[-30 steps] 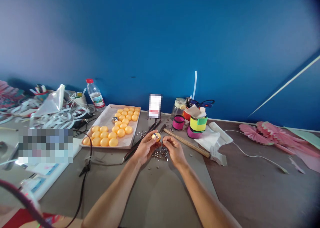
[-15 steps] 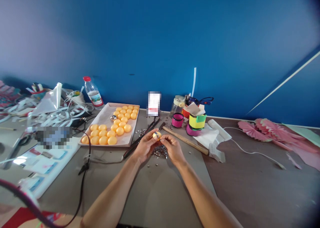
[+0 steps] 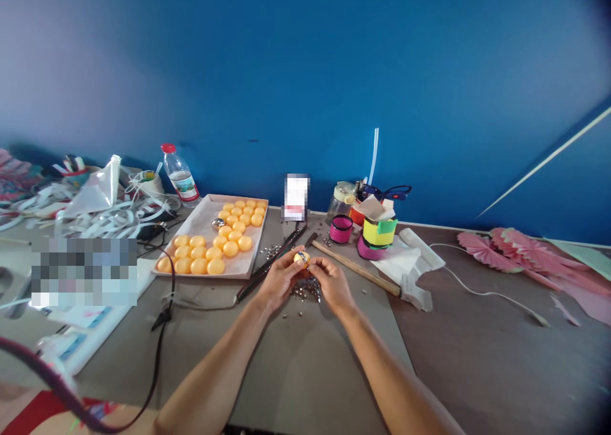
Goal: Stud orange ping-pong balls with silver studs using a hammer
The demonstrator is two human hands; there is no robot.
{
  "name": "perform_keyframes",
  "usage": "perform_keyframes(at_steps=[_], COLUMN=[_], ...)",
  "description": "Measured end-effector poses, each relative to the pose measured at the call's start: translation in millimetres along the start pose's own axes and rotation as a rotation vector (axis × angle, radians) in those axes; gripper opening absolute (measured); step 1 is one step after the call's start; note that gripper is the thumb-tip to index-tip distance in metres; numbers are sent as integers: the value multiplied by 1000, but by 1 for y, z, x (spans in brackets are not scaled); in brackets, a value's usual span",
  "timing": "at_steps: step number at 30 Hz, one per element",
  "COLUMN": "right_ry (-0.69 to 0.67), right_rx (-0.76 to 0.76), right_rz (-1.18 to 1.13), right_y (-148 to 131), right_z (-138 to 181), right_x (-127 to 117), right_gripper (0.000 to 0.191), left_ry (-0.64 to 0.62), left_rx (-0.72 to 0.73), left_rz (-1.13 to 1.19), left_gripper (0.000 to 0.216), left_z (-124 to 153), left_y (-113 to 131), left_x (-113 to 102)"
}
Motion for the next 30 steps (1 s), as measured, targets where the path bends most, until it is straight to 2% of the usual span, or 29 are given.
perform_keyframes(at_steps=[11, 17, 23, 25, 28, 30], right_ry=[-37, 8, 79, 72, 21, 13], right_rx=[81, 78, 102, 101, 35, -51], right_rz=[-27, -53, 6, -4, 6, 166], right_y=[6, 6, 13, 13, 4, -6], right_z=[1, 0, -1, -2, -5, -6], right_x=[3, -1, -4, -3, -5, -11], right_gripper=[20, 19, 20, 22, 22, 21], left_ry=[40, 94, 74, 61, 28, 22], left_rx=[96, 150, 236, 229, 146, 105], left_rz=[-203, -341, -488, -473, -299, -173], left_gripper=[50, 47, 44, 47, 54, 55], left_z=[-1, 2, 3, 1, -2, -3], left_y=[-2, 8, 14, 13, 7, 7], left_x=[-9, -6, -2, -3, -3, -4])
Point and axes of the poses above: each hand's wrist, its own z-axis away from the middle knuckle, its own x-axis out of the palm, y = z × x, the point moved 8 cm from there along -z, towards the middle knuckle, and after that the axes turned 2 degrees about x, right-handed, at the moved point
